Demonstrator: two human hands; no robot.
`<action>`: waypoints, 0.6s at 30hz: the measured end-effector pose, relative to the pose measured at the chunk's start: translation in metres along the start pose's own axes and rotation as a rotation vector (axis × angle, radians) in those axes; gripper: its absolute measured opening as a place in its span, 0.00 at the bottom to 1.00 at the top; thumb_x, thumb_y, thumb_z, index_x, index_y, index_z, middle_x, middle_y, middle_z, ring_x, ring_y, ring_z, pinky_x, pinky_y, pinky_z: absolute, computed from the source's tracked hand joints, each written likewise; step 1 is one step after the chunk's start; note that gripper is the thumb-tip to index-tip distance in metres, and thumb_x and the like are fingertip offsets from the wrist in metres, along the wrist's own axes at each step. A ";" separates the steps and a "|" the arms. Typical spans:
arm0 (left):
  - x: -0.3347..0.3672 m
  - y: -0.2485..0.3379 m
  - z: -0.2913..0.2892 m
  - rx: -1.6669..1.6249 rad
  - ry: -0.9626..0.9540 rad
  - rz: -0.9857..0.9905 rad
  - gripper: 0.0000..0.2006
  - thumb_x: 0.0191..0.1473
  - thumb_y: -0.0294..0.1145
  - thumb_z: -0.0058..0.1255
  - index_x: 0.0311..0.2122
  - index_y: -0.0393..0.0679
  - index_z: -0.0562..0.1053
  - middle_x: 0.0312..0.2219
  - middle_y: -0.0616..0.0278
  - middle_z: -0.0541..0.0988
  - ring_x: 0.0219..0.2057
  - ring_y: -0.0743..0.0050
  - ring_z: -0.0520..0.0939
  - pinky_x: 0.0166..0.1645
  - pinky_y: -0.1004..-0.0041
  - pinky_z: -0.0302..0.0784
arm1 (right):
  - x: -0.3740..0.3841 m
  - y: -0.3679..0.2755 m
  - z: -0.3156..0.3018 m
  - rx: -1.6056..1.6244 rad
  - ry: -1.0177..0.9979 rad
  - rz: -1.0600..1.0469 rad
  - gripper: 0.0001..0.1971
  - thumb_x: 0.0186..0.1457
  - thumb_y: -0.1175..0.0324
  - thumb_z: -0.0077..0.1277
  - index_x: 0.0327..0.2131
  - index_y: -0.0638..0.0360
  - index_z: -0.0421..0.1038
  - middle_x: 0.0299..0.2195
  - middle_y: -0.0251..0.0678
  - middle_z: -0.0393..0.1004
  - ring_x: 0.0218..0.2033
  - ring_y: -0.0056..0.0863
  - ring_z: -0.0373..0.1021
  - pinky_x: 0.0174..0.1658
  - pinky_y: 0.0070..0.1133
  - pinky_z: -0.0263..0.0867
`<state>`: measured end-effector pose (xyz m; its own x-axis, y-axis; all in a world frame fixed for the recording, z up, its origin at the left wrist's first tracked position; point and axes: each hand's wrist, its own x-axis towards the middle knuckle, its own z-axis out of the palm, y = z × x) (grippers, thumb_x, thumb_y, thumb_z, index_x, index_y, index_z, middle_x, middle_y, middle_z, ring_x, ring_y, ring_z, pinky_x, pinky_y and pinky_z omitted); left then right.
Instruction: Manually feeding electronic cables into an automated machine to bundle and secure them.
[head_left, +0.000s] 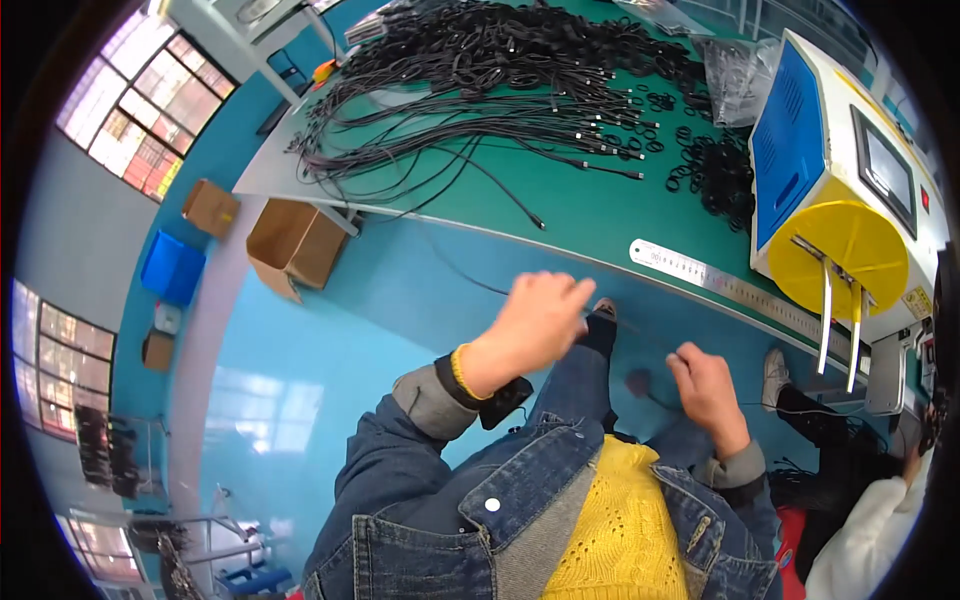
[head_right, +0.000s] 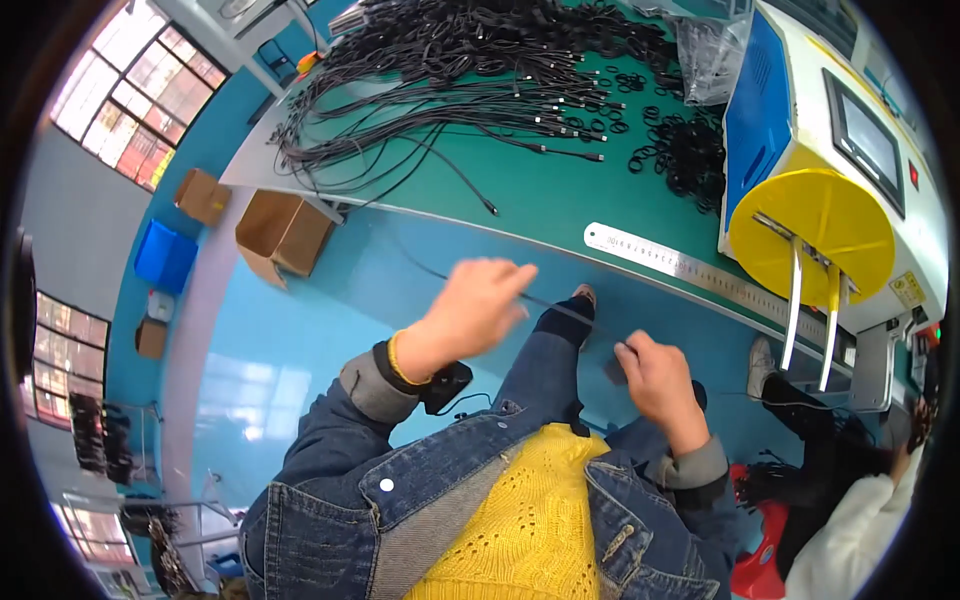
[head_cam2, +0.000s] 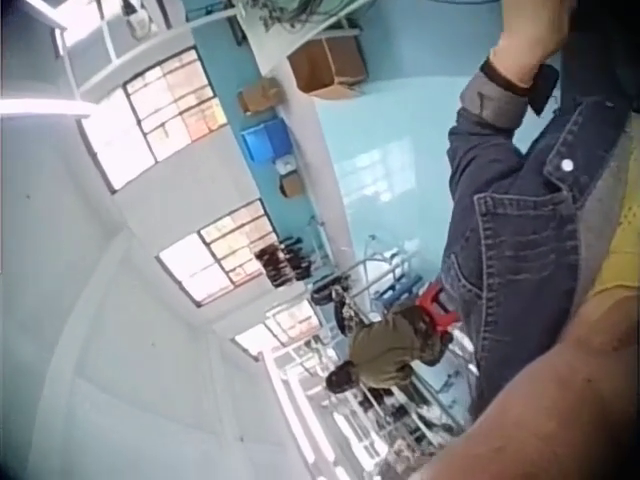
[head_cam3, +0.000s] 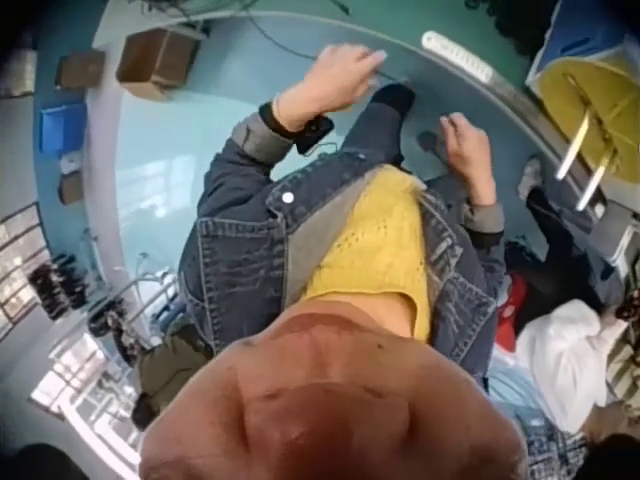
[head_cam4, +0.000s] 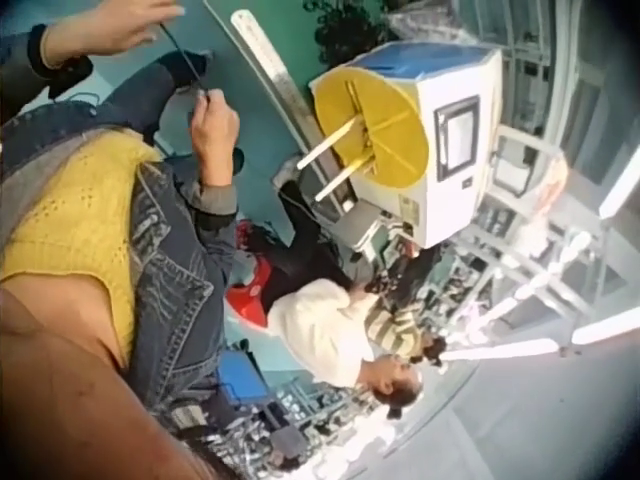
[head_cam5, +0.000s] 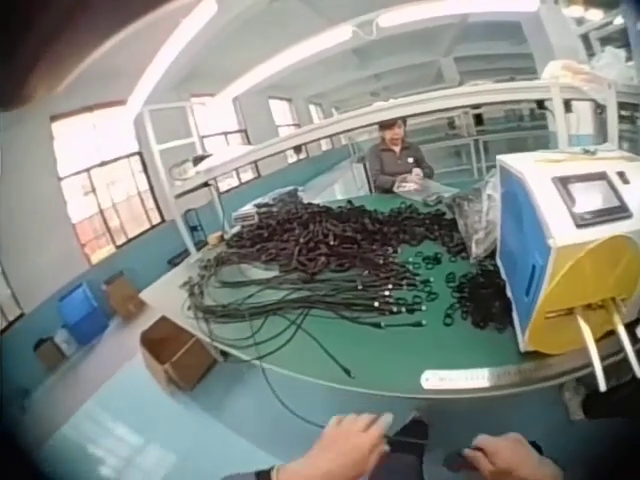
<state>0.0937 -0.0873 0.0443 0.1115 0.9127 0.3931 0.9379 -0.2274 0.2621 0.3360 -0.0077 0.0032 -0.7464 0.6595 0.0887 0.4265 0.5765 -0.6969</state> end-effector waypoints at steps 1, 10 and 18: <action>-0.005 0.013 0.013 -0.031 -0.278 -0.109 0.14 0.42 0.27 0.52 0.38 0.39 0.68 0.25 0.53 0.74 0.33 0.56 0.74 0.35 0.62 0.66 | -0.010 0.005 0.001 -0.206 -0.023 0.010 0.04 0.47 0.75 0.47 0.28 0.64 0.68 0.19 0.44 0.68 0.20 0.37 0.69 0.24 0.26 0.62; 0.023 0.081 0.032 -0.689 0.056 0.219 0.09 0.46 0.24 0.50 0.36 0.38 0.71 0.24 0.54 0.74 0.23 0.58 0.75 0.26 0.72 0.69 | -0.087 -0.002 -0.058 -0.337 0.581 -0.243 0.08 0.45 0.80 0.49 0.33 0.66 0.69 0.28 0.43 0.70 0.27 0.38 0.68 0.31 0.27 0.64; 0.067 0.113 0.009 -0.820 0.006 0.188 0.05 0.47 0.22 0.48 0.33 0.37 0.72 0.21 0.56 0.72 0.21 0.67 0.73 0.26 0.75 0.68 | -0.119 0.004 -0.091 -0.601 0.933 -0.125 0.12 0.47 0.83 0.48 0.38 0.67 0.68 0.32 0.45 0.70 0.33 0.40 0.69 0.38 0.26 0.66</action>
<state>0.2099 -0.0490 0.0921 0.2384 0.8337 0.4981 0.3672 -0.5522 0.7485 0.4727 -0.0400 0.0542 -0.2334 0.5390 0.8094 0.7413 0.6373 -0.2107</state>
